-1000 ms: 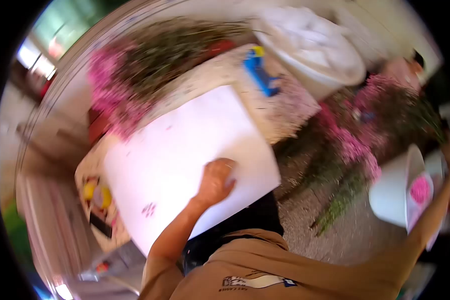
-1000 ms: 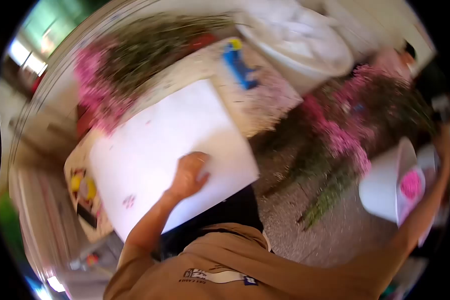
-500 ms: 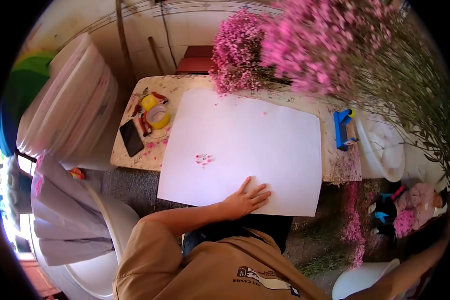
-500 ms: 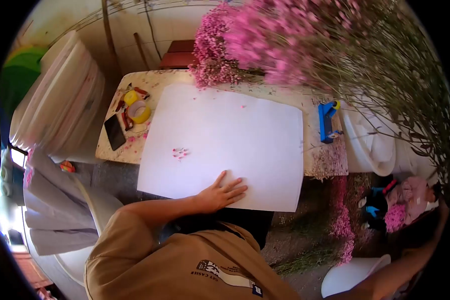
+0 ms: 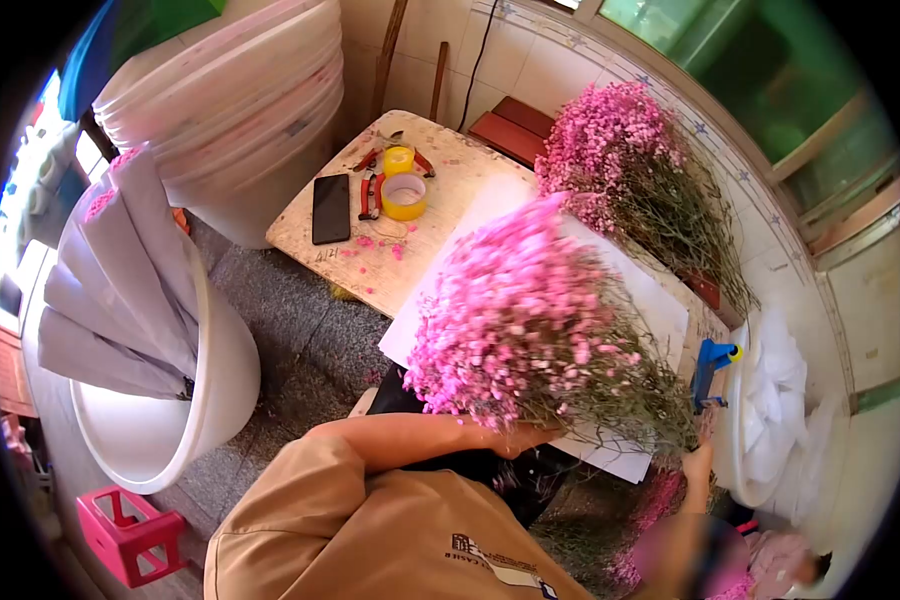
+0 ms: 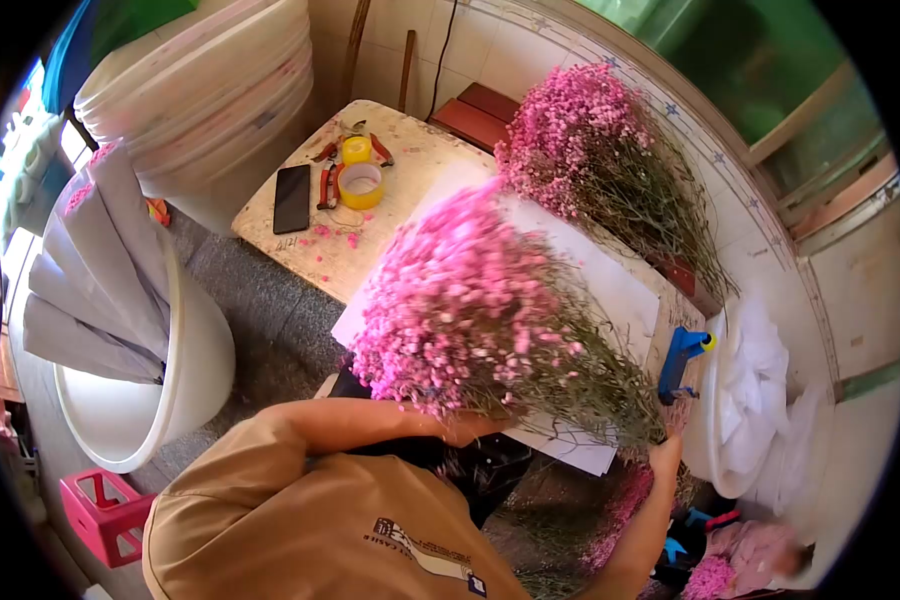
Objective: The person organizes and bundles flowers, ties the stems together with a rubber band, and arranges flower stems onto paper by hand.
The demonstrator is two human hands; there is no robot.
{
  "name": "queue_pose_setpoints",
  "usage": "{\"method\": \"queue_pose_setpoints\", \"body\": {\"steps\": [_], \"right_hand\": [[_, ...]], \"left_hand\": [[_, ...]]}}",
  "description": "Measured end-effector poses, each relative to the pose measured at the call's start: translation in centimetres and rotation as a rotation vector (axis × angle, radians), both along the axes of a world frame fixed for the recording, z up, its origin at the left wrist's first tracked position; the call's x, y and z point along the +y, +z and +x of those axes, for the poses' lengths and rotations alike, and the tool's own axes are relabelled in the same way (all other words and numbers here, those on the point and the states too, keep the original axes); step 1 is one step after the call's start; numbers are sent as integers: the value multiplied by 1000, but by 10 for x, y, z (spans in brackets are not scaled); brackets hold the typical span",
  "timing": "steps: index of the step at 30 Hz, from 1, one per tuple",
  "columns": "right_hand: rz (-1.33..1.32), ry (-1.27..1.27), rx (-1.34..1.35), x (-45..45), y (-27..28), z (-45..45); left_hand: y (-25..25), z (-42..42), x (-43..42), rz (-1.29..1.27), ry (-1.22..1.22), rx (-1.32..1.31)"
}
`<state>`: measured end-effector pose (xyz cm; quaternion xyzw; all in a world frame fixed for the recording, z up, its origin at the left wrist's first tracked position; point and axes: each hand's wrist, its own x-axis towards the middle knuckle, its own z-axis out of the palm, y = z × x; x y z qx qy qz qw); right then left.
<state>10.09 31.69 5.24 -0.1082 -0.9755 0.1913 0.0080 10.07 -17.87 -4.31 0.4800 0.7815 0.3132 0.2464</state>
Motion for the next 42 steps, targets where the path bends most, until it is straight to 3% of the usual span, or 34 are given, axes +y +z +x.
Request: {"method": "queue_pose_setpoints", "body": {"steps": [2,4,6,7,9,10,12,13,15,16,17,18,19,23,24,25,26,27,28,29,31,32,34,36,39,40,42], "right_hand": [[17,-61,-71,14,8,-8],[306,-13,-124,24,19,-8],[399,-99,-191,9,36,-12],[478,-172,-251,-1,44,-20],[415,-130,-206,12,44,-40],[100,-205,-35,-18,58,-52],[-120,-111,230,-110,98,-71],[-189,-80,244,-145,113,-86],[-360,-26,272,-214,131,-124],[-459,0,284,-247,134,-146],[-555,30,245,-277,133,-170],[-650,62,203,-302,132,-196],[-640,97,141,-325,126,-223],[-441,146,-158,-408,95,-282],[-953,186,-387,-400,58,-292],[-1174,138,-382,-411,42,-279],[-945,225,-446,-441,46,-265],[-940,299,-519,-462,55,-242],[-888,178,-529,-495,79,-211],[-825,380,-572,-460,41,-229],[-633,367,-588,-465,68,-193],[-566,355,-598,-468,82,-176],[-127,680,-396,-462,92,-160],[-216,672,-359,-428,42,-177],[-381,542,-360,-447,36,-183],[-468,542,-393,-445,33,-188],[-628,442,-485,-446,26,-194]], "left_hand": [[0,12,-32,250,59,63],[1,19,-55,450,132,166],[68,16,-89,0,104,-391],[71,24,-99,182,219,-186],[65,36,-111,386,347,-167],[63,40,-117,407,359,-181],[65,44,-129,344,443,-442],[69,41,-134,356,443,-454],[75,32,-147,176,351,-1031],[63,33,-145,208,359,-1104],[65,36,-146,213,351,-1109],[70,38,-146,440,473,-1211],[74,39,-146,676,598,-1301],[97,31,-140,873,906,-1387],[97,25,-136,872,917,-1432],[100,17,-133,895,931,-1437],[102,9,-129,973,948,-1453],[103,4,-126,1050,966,-1472],[103,1,-122,1070,977,-1481],[103,-2,-118,1177,964,-1409],[101,-1,-109,1370,927,-1268],[108,6,-111,1350,958,-1292],[93,17,-98,1352,953,-1283],[92,19,-92,1315,999,-1228],[102,10,-107,1304,910,-1454],[95,11,-100,1369,943,-1324],[93,13,-101,1352,940,-1333]]}}
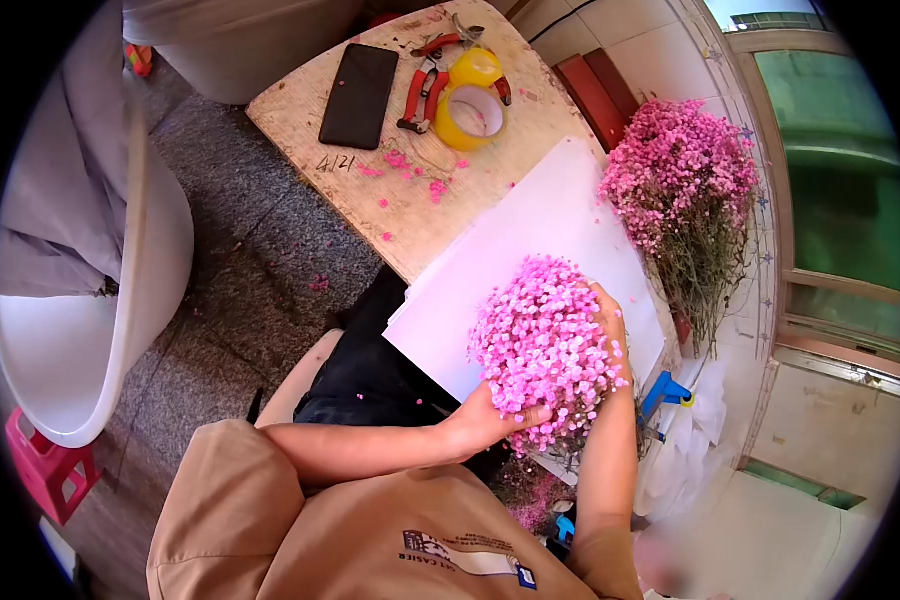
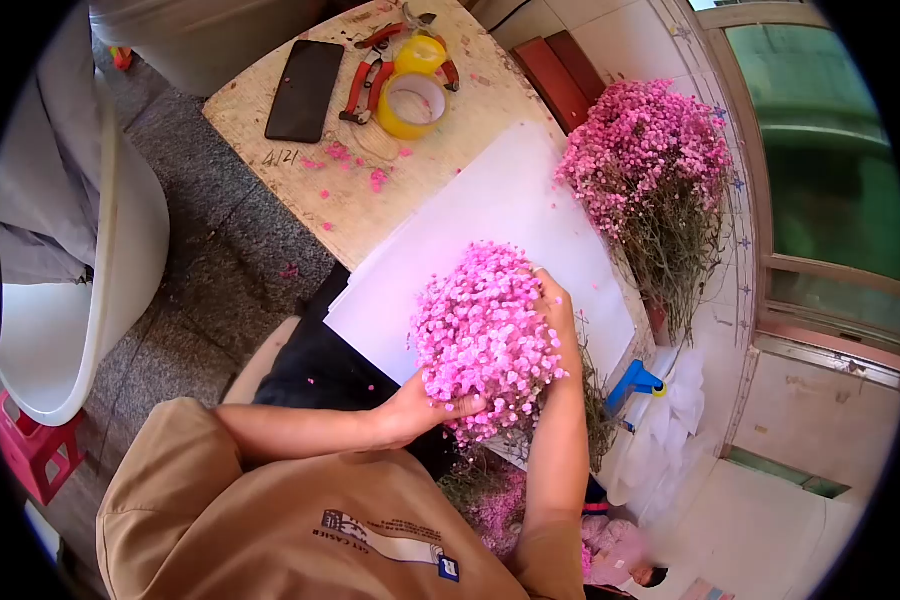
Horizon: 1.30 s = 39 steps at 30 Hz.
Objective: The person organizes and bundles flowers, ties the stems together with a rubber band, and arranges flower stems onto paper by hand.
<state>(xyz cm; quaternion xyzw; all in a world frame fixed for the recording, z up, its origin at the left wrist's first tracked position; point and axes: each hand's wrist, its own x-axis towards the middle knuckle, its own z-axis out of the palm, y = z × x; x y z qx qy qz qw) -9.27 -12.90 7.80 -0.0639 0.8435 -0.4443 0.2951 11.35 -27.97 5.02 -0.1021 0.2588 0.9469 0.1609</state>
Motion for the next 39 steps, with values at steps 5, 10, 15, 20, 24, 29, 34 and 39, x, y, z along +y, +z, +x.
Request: {"method": "queue_pose_setpoints", "body": {"steps": [5,10,15,20,24,29,34,39], "right_hand": [[-54,-82,-25,-4,33,4],[128,27,539,14,96,41],[381,-181,1129,26,156,97],[577,70,1184,-2,132,158],[496,250,866,-21,66,190],[416,372,730,-33,63,209],[-177,288,508,28,136,196],[181,-248,763,132,147,120]], "left_hand": [[11,0,-7,69,-63,-28],[11,-24,-6,-124,-98,214],[21,-143,-27,-329,-441,788],[-3,-253,-36,-932,-269,1449],[-41,-259,-50,-1763,-515,1364],[-44,-206,-80,-1357,-19,1128],[-15,-117,-124,-1211,228,624],[37,-8,-129,-675,-838,797]]}}
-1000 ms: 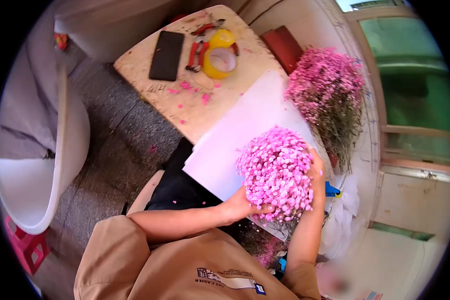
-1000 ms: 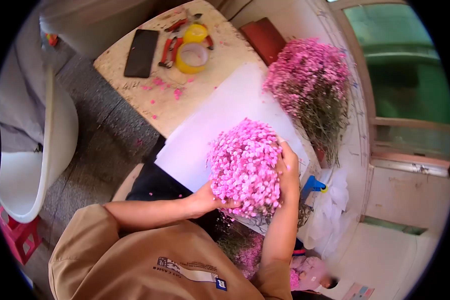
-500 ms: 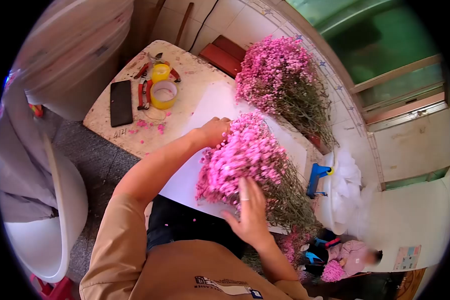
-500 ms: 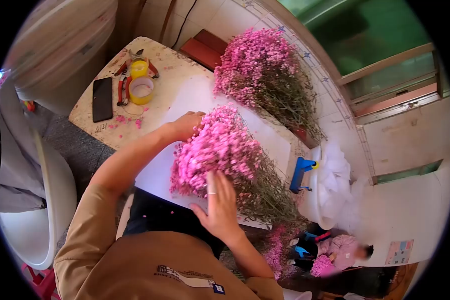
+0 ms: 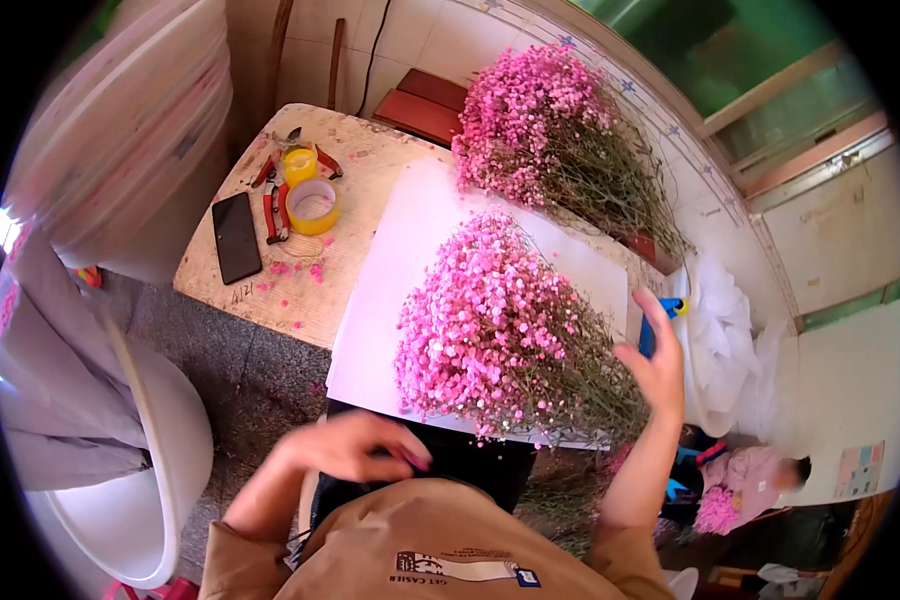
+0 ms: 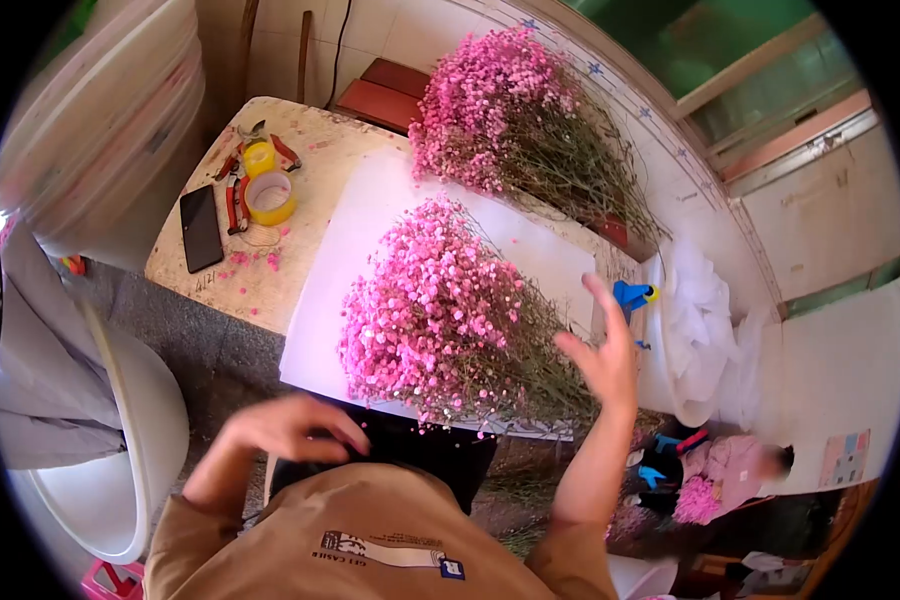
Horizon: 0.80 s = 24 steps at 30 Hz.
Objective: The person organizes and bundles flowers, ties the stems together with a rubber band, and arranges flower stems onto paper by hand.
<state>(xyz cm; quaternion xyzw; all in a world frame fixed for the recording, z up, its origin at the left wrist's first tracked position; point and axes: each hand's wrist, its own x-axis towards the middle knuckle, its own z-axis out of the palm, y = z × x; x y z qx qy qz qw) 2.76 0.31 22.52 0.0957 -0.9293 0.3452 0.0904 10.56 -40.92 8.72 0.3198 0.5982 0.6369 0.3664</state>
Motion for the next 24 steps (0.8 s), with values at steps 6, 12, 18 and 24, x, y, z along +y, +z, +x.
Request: {"method": "queue_pose_setpoints", "body": {"steps": [6,12,18,24], "right_hand": [[230,280,-706,27,-65,-47],[335,123,-447,13,-9,-7],[383,194,-73,-9,2,13],[311,51,-98,-2,-36,29]], "left_hand": [[-51,13,101,-206,10,239],[-38,3,126,-104,380,324],[-76,-31,150,-227,451,-110],[-48,7,113,-215,104,-50]]}}
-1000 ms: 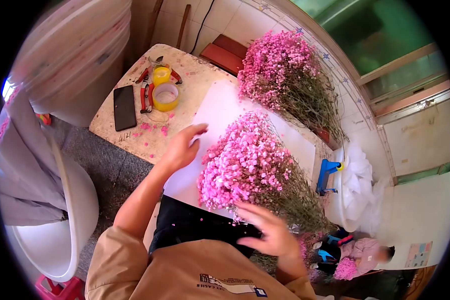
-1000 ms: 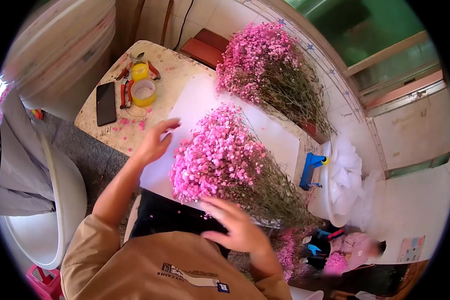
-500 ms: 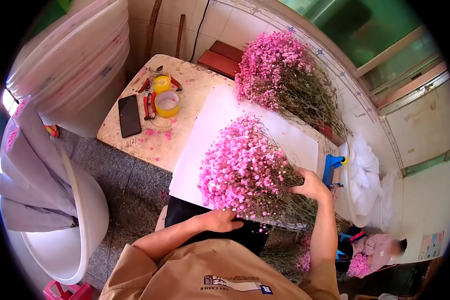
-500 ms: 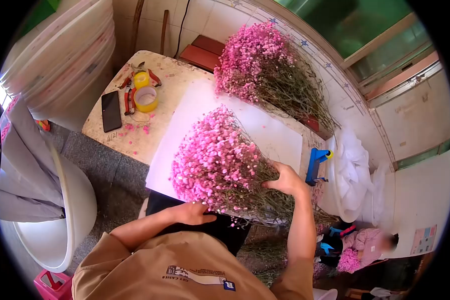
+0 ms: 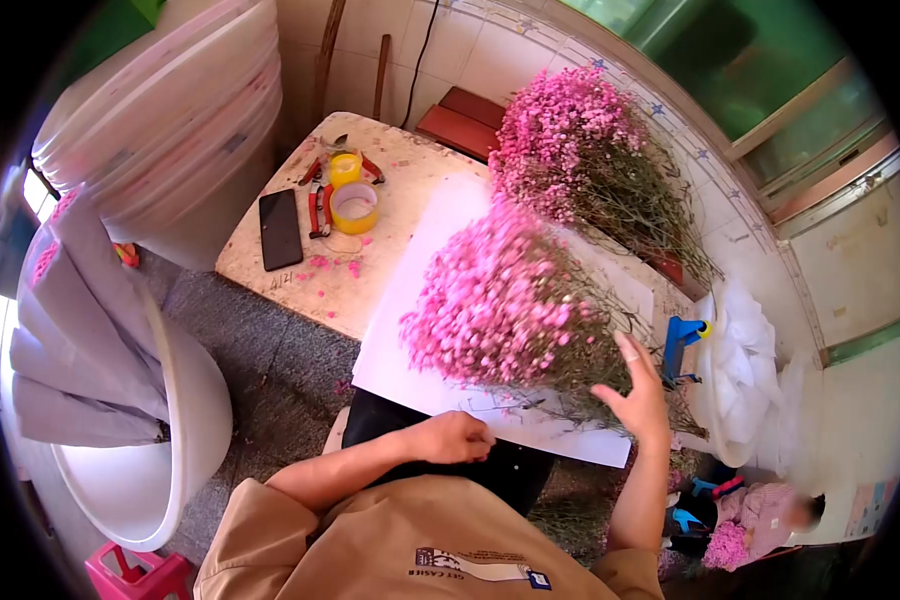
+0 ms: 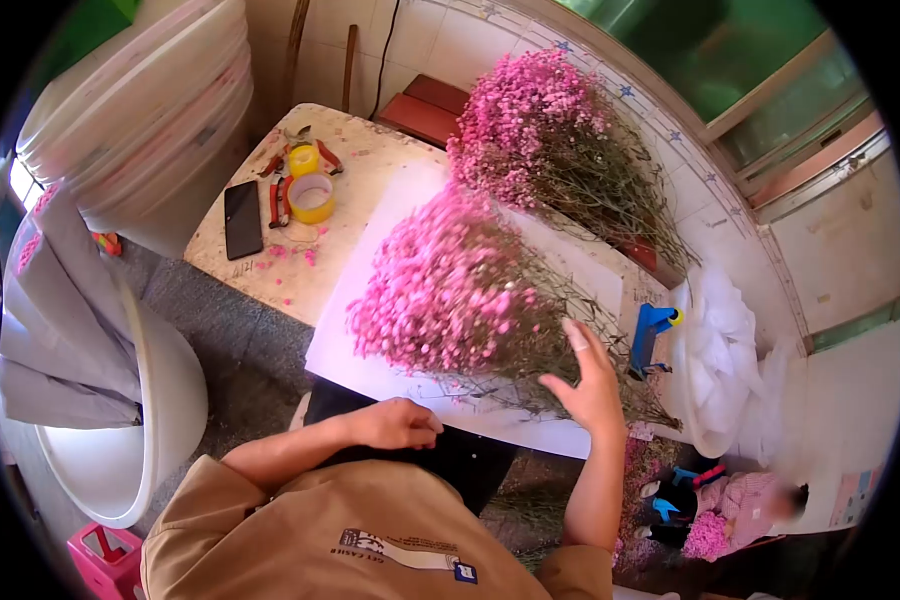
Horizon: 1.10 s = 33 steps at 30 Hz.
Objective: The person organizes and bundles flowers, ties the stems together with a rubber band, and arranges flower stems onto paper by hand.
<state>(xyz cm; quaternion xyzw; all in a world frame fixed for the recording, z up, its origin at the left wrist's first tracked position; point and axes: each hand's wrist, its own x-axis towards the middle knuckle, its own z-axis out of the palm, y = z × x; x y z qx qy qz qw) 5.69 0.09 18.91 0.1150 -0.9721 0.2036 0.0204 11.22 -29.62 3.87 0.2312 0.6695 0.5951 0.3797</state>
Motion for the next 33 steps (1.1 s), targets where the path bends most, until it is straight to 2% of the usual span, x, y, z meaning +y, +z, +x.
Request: {"method": "queue_pose_setpoints", "body": {"steps": [2,3,4,5,6,8,9,10,12,13,14,16,17,22,24,25,26,28,30,32,33], "right_hand": [[18,-10,40,7,-2,0],[5,-13,-30,8,0,-4],[-7,-14,-96,7,3,-8],[-4,-15,-89,7,6,-10],[29,-34,-120,5,10,-13],[97,-64,-186,1,14,-19],[49,-22,-119,11,12,-23],[1,18,-54,31,9,-28],[-471,-22,90,77,8,-34],[-727,-114,29,86,26,-29],[-723,-119,30,97,30,-30],[-1020,-86,213,108,36,-31],[-1126,-171,227,108,31,-32],[-984,-44,80,108,21,-24],[-928,-35,-23,99,19,-14],[-879,46,-144,99,22,-11],[-885,33,-134,94,22,-7],[-623,230,-201,72,24,-2],[-595,259,-317,53,35,4],[-626,282,-312,48,33,3],[-587,171,-341,47,31,1]], "left_hand": [[49,7,-5,59,96,304],[62,6,-3,60,93,303],[73,3,0,120,217,555],[80,-2,4,181,345,810],[84,-11,8,185,349,814],[88,-25,12,63,421,1128],[81,-27,15,-58,414,1153],[74,-28,16,-59,420,1154],[60,-25,16,-212,422,1200],[54,-23,14,-212,420,1198],[51,-21,14,-206,417,1196],[48,-17,14,-219,415,1181],[48,-18,14,-214,413,1181],[56,-22,12,-177,377,1137],[62,-28,7,-113,373,1094],[66,-32,4,-53,374,1049],[70,-38,1,37,455,1060],[81,-56,-12,103,572,1013],[86,-81,-25,116,823,1058],[100,-106,-41,-3,958,926],[113,-120,-44,-65,985,825]]}}
